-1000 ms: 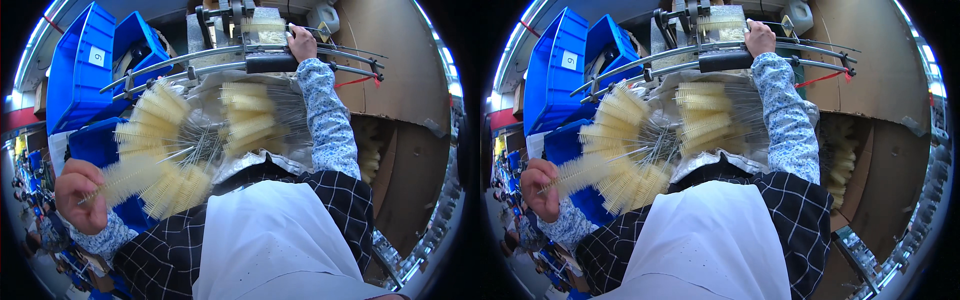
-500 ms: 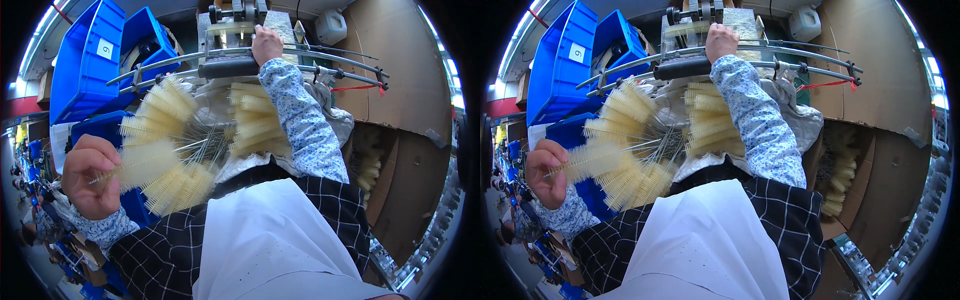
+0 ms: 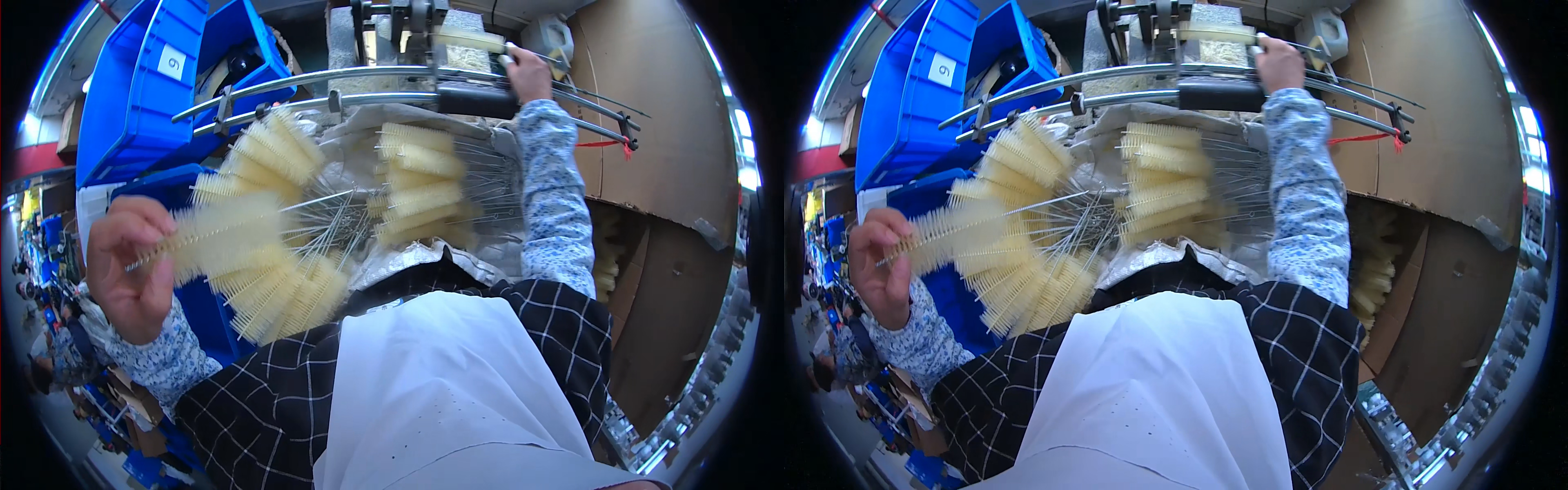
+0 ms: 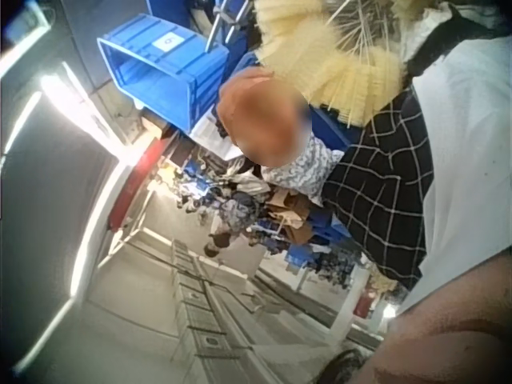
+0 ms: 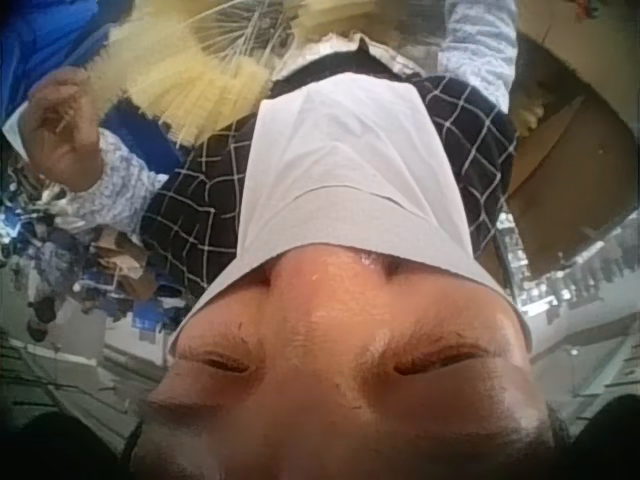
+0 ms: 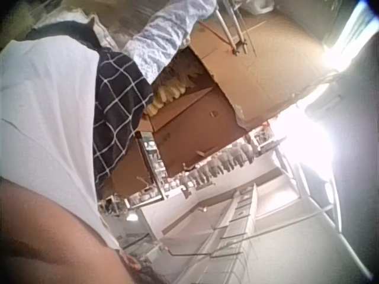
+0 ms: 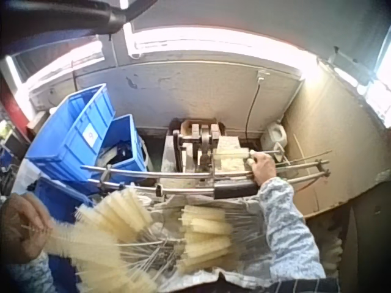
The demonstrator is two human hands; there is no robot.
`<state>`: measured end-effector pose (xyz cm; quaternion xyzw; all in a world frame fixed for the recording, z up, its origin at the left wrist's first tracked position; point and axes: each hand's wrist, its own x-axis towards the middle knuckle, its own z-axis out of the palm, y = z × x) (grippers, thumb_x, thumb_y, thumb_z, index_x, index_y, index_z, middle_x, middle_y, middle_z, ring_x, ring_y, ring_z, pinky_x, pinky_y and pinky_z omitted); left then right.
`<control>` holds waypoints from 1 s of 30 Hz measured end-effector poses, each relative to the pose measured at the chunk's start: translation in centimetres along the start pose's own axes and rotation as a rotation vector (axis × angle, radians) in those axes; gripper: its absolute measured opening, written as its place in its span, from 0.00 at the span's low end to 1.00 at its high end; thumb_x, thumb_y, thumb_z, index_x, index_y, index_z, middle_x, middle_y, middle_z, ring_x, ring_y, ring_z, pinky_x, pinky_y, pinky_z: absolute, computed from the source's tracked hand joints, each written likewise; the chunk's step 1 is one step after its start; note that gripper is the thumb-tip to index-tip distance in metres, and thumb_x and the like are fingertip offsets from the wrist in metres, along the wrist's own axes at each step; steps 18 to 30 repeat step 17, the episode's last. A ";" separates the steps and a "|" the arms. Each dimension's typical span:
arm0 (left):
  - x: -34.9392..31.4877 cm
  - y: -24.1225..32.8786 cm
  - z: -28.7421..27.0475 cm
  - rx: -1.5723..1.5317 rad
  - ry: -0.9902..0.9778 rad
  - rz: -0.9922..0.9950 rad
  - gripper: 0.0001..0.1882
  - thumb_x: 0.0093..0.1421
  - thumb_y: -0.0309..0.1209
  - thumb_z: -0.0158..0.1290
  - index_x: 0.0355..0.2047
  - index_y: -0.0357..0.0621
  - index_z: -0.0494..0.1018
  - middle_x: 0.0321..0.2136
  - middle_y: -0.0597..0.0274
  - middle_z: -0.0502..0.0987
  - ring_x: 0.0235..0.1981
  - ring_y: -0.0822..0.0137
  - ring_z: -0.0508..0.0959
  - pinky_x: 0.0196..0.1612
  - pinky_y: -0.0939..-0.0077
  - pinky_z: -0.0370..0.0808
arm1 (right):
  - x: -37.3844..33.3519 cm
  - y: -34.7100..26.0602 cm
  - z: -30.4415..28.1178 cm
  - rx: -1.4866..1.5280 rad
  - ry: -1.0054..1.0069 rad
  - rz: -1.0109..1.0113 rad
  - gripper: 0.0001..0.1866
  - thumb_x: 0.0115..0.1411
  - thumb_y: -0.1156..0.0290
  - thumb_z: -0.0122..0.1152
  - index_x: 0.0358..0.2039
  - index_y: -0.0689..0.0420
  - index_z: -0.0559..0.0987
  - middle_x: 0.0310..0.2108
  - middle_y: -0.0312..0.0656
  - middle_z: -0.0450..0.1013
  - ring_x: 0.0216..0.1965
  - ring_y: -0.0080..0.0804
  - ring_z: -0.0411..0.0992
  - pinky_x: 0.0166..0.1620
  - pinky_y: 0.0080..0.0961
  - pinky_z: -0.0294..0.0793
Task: The person repeatedly picks up bundles of yellow bristles and inserts them into a metal jig held in a vise. They use both hands to align the bristles and push them into the fixture, repeating this process for multiple units throughout the clip.
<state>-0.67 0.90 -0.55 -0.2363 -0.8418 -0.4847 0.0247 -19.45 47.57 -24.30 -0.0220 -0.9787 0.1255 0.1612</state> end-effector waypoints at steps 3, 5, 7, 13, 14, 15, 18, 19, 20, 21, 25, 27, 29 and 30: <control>0.3 -0.4 0.6 -0.042 0.005 0.004 0.13 0.45 0.22 0.45 0.34 0.38 0.63 0.30 0.54 0.66 0.32 0.67 0.68 0.39 0.75 0.65 | 2.4 3.3 -1.7 0.088 -0.148 0.048 0.14 0.53 0.62 0.51 0.39 0.49 0.77 0.35 0.46 0.74 0.37 0.43 0.72 0.41 0.35 0.70; 1.7 -1.4 1.6 -0.103 -0.062 -0.003 0.14 0.47 0.22 0.45 0.36 0.39 0.63 0.32 0.57 0.66 0.35 0.70 0.68 0.40 0.76 0.65 | 2.7 4.7 -2.3 -0.100 -0.098 0.090 0.14 0.54 0.60 0.51 0.40 0.46 0.76 0.37 0.46 0.73 0.41 0.44 0.70 0.43 0.35 0.69; 2.2 -1.3 2.4 -0.174 -0.100 -0.074 0.14 0.48 0.21 0.45 0.37 0.39 0.63 0.33 0.60 0.66 0.36 0.72 0.68 0.41 0.77 0.66 | 3.1 4.9 -2.2 -0.271 -0.211 0.017 0.14 0.55 0.59 0.49 0.41 0.42 0.75 0.38 0.45 0.73 0.45 0.44 0.67 0.46 0.37 0.66; 3.1 -3.4 3.3 -0.275 -0.254 -0.108 0.13 0.50 0.22 0.46 0.38 0.40 0.63 0.35 0.64 0.65 0.37 0.73 0.67 0.41 0.78 0.67 | -0.8 5.1 -9.8 0.472 -0.583 -0.001 0.12 0.58 0.67 0.50 0.41 0.53 0.75 0.31 0.38 0.73 0.34 0.26 0.69 0.41 0.22 0.68; 3.7 -3.5 3.9 -0.283 -0.278 -0.085 0.13 0.50 0.23 0.46 0.38 0.40 0.63 0.35 0.64 0.65 0.38 0.73 0.67 0.41 0.78 0.67 | -2.2 2.5 -12.3 0.645 -0.734 0.088 0.13 0.58 0.66 0.51 0.41 0.57 0.75 0.33 0.37 0.73 0.36 0.24 0.69 0.43 0.22 0.67; 4.2 -3.2 4.6 -0.285 -0.300 -0.062 0.12 0.51 0.23 0.47 0.38 0.41 0.63 0.35 0.64 0.65 0.38 0.73 0.67 0.42 0.78 0.67 | -3.0 1.0 -13.7 0.634 -0.798 0.015 0.16 0.58 0.65 0.51 0.44 0.60 0.73 0.39 0.35 0.72 0.41 0.24 0.67 0.47 0.22 0.65; 5.6 -2.4 7.0 -0.327 -0.307 -0.141 0.13 0.50 0.26 0.49 0.38 0.42 0.62 0.35 0.62 0.65 0.40 0.70 0.67 0.45 0.74 0.64 | -4.8 -2.4 -15.3 0.688 -0.969 -0.119 0.23 0.57 0.62 0.53 0.52 0.55 0.66 0.49 0.40 0.66 0.50 0.26 0.62 0.53 0.26 0.61; 5.6 -2.4 7.0 -0.327 -0.307 -0.141 0.13 0.50 0.26 0.49 0.38 0.42 0.62 0.35 0.62 0.65 0.40 0.70 0.67 0.45 0.74 0.64 | -4.8 -2.4 -15.3 0.688 -0.969 -0.119 0.23 0.57 0.62 0.53 0.52 0.55 0.66 0.49 0.40 0.66 0.50 0.26 0.62 0.53 0.26 0.61; 5.6 -2.4 7.0 -0.327 -0.307 -0.141 0.13 0.50 0.26 0.49 0.38 0.42 0.62 0.35 0.62 0.65 0.40 0.70 0.67 0.45 0.74 0.64 | -4.8 -2.4 -15.3 0.688 -0.969 -0.119 0.23 0.57 0.62 0.53 0.52 0.55 0.66 0.49 0.40 0.66 0.50 0.26 0.62 0.53 0.26 0.61; 5.6 -2.4 7.0 -0.327 -0.307 -0.141 0.13 0.50 0.26 0.49 0.38 0.42 0.62 0.35 0.62 0.65 0.40 0.70 0.67 0.45 0.74 0.64 | -4.8 -2.4 -15.3 0.688 -0.969 -0.119 0.23 0.57 0.62 0.53 0.52 0.55 0.66 0.49 0.40 0.66 0.50 0.26 0.62 0.53 0.26 0.61; 5.6 -2.4 7.0 -0.327 -0.307 -0.141 0.13 0.50 0.26 0.49 0.38 0.42 0.62 0.35 0.62 0.65 0.40 0.70 0.67 0.45 0.74 0.64 | -4.8 -2.4 -15.3 0.688 -0.969 -0.119 0.23 0.57 0.62 0.53 0.52 0.55 0.66 0.49 0.40 0.66 0.50 0.26 0.62 0.53 0.26 0.61; 5.6 -2.4 7.0 -0.327 -0.307 -0.141 0.13 0.50 0.26 0.49 0.38 0.42 0.62 0.35 0.62 0.65 0.40 0.70 0.67 0.45 0.74 0.64 | -4.8 -2.4 -15.3 0.688 -0.969 -0.119 0.23 0.57 0.62 0.53 0.52 0.55 0.66 0.49 0.40 0.66 0.50 0.26 0.62 0.53 0.26 0.61; 5.6 -2.4 7.0 -0.327 -0.307 -0.141 0.13 0.50 0.26 0.49 0.38 0.42 0.62 0.35 0.62 0.65 0.40 0.70 0.67 0.45 0.74 0.64 | -4.8 -2.4 -15.3 0.688 -0.969 -0.119 0.23 0.57 0.62 0.53 0.52 0.55 0.66 0.49 0.40 0.66 0.50 0.26 0.62 0.53 0.26 0.61; 5.6 -2.4 7.0 -0.327 -0.307 -0.141 0.13 0.50 0.26 0.49 0.38 0.42 0.62 0.35 0.62 0.65 0.40 0.70 0.67 0.45 0.74 0.64 | -4.8 -2.4 -15.3 0.688 -0.969 -0.119 0.23 0.57 0.62 0.53 0.52 0.55 0.66 0.49 0.40 0.66 0.50 0.26 0.62 0.53 0.26 0.61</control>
